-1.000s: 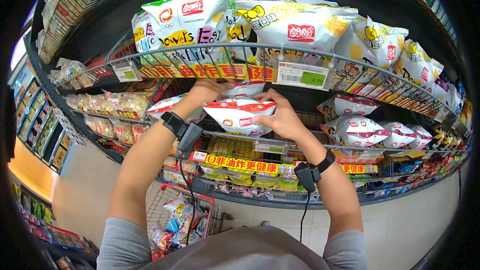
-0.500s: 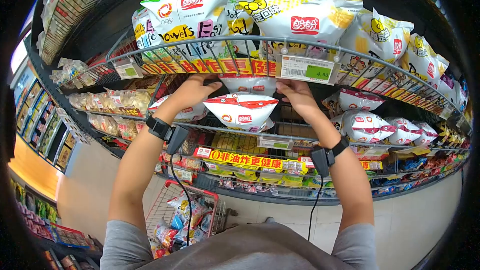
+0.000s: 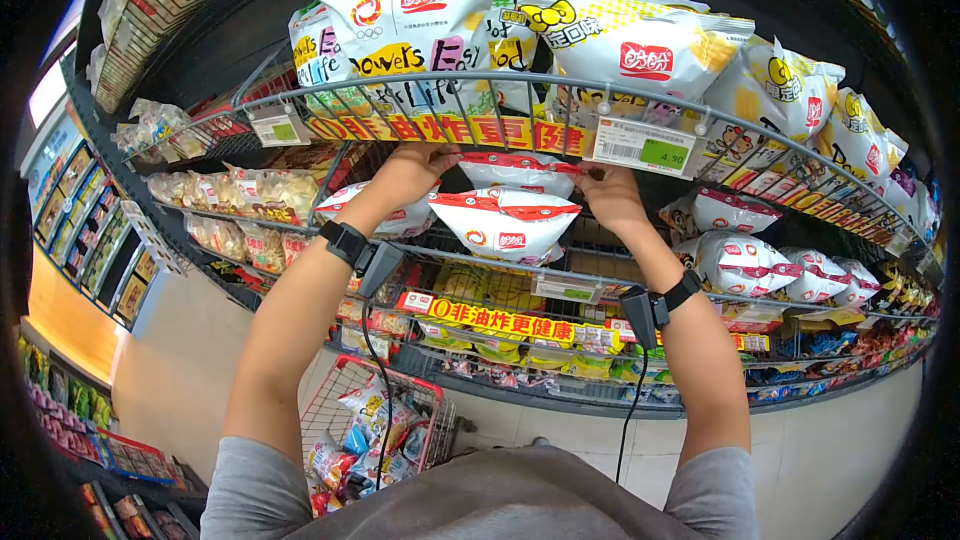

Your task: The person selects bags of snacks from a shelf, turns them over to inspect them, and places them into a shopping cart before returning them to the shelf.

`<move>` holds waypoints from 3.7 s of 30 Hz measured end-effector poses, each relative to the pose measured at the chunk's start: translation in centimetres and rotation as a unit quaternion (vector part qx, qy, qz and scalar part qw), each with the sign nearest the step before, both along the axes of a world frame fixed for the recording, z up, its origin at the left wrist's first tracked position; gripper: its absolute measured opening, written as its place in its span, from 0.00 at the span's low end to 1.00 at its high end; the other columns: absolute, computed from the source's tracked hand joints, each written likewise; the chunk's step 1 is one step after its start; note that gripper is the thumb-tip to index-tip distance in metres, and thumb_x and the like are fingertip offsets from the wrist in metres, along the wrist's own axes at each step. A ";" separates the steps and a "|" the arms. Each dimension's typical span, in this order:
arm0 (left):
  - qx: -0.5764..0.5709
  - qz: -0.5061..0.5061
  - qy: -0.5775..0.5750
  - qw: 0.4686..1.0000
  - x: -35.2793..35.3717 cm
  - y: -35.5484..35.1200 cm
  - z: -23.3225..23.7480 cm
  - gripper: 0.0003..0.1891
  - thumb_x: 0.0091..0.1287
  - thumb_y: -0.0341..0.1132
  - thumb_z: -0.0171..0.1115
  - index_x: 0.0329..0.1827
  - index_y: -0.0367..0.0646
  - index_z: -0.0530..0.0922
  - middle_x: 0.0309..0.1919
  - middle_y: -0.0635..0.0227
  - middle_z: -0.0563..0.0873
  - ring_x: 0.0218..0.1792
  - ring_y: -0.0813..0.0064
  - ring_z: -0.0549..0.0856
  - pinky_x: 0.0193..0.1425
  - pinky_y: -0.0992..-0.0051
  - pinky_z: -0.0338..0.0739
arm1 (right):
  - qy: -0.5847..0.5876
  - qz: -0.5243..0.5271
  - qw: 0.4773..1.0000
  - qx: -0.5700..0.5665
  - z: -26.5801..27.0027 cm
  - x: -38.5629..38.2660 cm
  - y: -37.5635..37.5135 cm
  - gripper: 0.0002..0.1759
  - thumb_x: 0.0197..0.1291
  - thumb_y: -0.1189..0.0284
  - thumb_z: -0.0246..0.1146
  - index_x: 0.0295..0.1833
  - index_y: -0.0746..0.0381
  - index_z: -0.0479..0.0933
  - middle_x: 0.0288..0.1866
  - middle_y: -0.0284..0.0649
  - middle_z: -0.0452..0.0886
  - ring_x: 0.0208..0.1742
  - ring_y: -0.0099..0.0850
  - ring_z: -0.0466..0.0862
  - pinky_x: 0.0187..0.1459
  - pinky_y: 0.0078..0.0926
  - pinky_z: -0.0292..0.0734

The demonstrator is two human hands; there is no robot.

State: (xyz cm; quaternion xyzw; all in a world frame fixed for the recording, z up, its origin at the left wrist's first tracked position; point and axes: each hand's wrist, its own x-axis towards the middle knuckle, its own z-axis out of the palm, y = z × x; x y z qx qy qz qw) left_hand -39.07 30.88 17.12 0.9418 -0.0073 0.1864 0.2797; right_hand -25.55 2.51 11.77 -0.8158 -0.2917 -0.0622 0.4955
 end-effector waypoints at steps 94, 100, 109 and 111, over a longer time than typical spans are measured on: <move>0.010 0.121 -0.328 0.937 -20.3 9.7 -6.6 0.08 0.69 0.33 0.61 0.41 0.36 0.82 0.34 0.60 0.85 0.35 0.66 0.84 0.40 0.72 0.76 | -0.334 0.296 0.889 0.106 0.4 -22.8 13.7 0.12 0.47 0.86 0.64 0.39 0.64 0.80 0.47 0.44 0.82 0.47 0.44 0.82 0.48 0.35 0.79; -0.238 0.328 0.055 0.913 -37.4 7.1 -24.5 0.11 0.72 0.35 0.57 0.42 0.34 0.82 0.32 0.62 0.86 0.34 0.76 0.83 0.41 0.75 0.76 | 0.068 0.493 0.865 -0.059 -13.1 -21.7 9.1 0.06 0.59 0.81 0.60 0.42 0.68 0.79 0.44 0.45 0.81 0.42 0.38 0.83 0.47 0.29 0.79; -0.395 0.535 0.273 0.695 -54.3 -14.6 -39.7 0.12 0.64 0.35 0.66 0.45 0.36 0.81 0.36 0.61 0.87 0.38 0.72 0.87 0.45 0.71 0.81 | 0.318 0.569 0.738 -0.176 -33.9 -30.7 9.1 0.08 0.60 0.74 0.63 0.43 0.67 0.81 0.34 0.41 0.85 0.36 0.29 0.85 0.42 0.28 0.80; -0.448 0.538 0.229 0.677 -56.5 -15.9 -43.3 0.17 0.62 0.38 0.68 0.48 0.35 0.80 0.37 0.58 0.88 0.39 0.67 0.88 0.45 0.68 0.82 | 0.380 0.590 0.688 -0.184 -34.0 -32.9 8.9 0.09 0.60 0.74 0.64 0.43 0.68 0.81 0.35 0.41 0.85 0.37 0.28 0.85 0.42 0.29 0.80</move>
